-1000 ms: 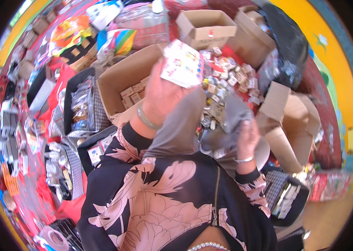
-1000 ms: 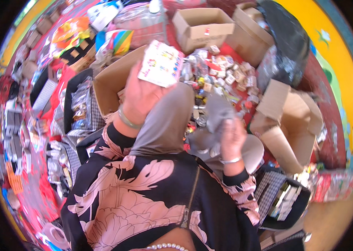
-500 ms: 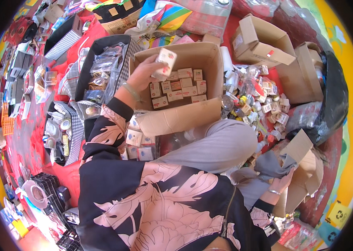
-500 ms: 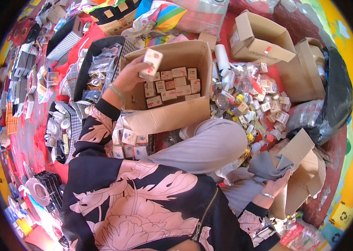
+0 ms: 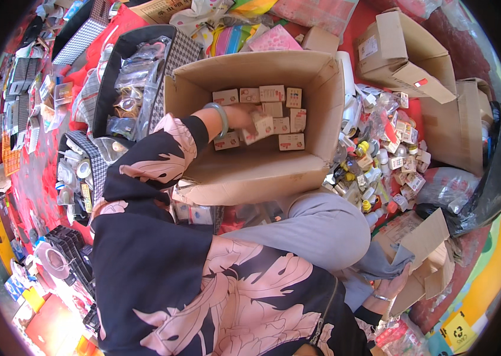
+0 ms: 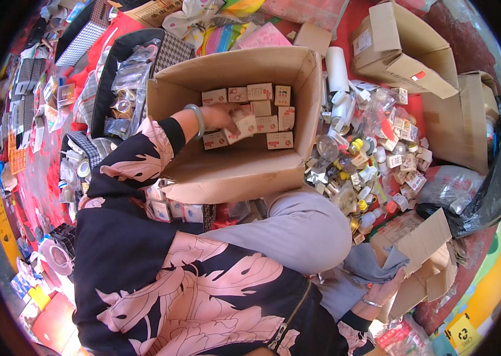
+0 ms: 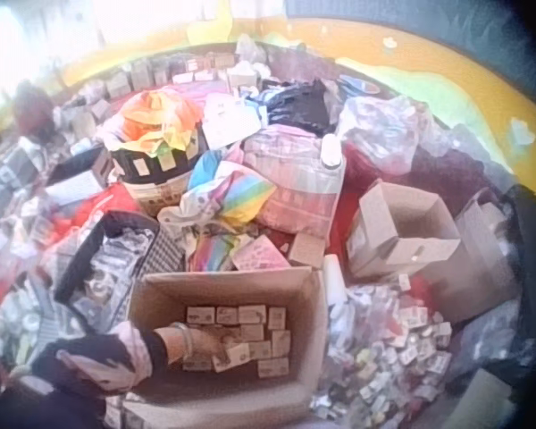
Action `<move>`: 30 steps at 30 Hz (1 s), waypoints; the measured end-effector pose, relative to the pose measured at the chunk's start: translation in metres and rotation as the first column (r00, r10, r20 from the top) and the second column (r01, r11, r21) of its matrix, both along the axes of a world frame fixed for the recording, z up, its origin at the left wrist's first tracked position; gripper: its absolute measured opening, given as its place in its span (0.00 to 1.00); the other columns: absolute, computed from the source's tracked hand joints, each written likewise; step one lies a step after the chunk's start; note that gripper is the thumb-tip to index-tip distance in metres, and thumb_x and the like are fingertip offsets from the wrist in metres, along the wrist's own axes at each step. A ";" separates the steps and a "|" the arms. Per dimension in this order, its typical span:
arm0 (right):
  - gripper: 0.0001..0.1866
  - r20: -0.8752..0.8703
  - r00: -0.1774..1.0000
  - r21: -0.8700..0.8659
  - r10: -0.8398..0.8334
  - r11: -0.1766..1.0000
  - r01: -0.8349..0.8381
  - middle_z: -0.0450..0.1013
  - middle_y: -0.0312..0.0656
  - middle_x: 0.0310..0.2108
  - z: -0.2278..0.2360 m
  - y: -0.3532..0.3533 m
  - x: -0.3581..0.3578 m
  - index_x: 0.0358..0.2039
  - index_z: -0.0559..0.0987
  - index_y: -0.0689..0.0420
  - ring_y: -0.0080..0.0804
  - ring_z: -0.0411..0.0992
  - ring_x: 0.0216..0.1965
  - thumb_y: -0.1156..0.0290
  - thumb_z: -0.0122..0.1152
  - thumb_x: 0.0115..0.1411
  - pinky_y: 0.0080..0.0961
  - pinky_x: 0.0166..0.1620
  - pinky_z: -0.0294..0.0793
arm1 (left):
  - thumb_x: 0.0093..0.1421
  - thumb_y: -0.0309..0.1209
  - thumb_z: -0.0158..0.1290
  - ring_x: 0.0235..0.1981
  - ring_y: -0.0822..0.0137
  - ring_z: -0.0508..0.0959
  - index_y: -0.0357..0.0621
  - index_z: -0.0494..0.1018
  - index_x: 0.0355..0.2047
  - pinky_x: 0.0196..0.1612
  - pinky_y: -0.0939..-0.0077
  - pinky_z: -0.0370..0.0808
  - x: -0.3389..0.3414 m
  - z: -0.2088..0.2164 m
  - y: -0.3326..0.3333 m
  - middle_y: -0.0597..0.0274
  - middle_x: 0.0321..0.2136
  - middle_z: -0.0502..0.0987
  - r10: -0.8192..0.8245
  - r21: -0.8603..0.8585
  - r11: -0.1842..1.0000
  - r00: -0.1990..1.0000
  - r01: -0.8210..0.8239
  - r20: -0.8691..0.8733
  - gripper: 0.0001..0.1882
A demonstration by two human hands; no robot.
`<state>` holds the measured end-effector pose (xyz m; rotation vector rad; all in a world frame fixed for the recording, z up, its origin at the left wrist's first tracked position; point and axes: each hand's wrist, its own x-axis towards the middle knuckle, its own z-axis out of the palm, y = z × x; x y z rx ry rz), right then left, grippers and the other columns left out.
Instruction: The person sits on the floor and wipes small boxes with a cloth, then places them into a larger cardboard box. They repeatedly pick up boxes from a pile, wipe them, and organize them into the container.
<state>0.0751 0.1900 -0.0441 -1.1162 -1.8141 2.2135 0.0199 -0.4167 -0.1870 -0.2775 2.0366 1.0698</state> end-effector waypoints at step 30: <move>0.21 0.071 0.991 -0.037 0.109 0.994 -0.107 0.66 0.44 0.52 -0.022 -0.034 -0.012 0.53 0.66 0.64 0.38 0.67 0.52 0.65 0.49 0.63 0.35 0.55 0.65 | 0.54 0.32 0.57 0.47 0.64 0.72 0.46 0.69 0.53 0.47 0.73 0.71 0.059 -0.108 0.052 0.57 0.47 0.73 0.078 0.166 0.984 0.995 -0.066 -0.065 0.24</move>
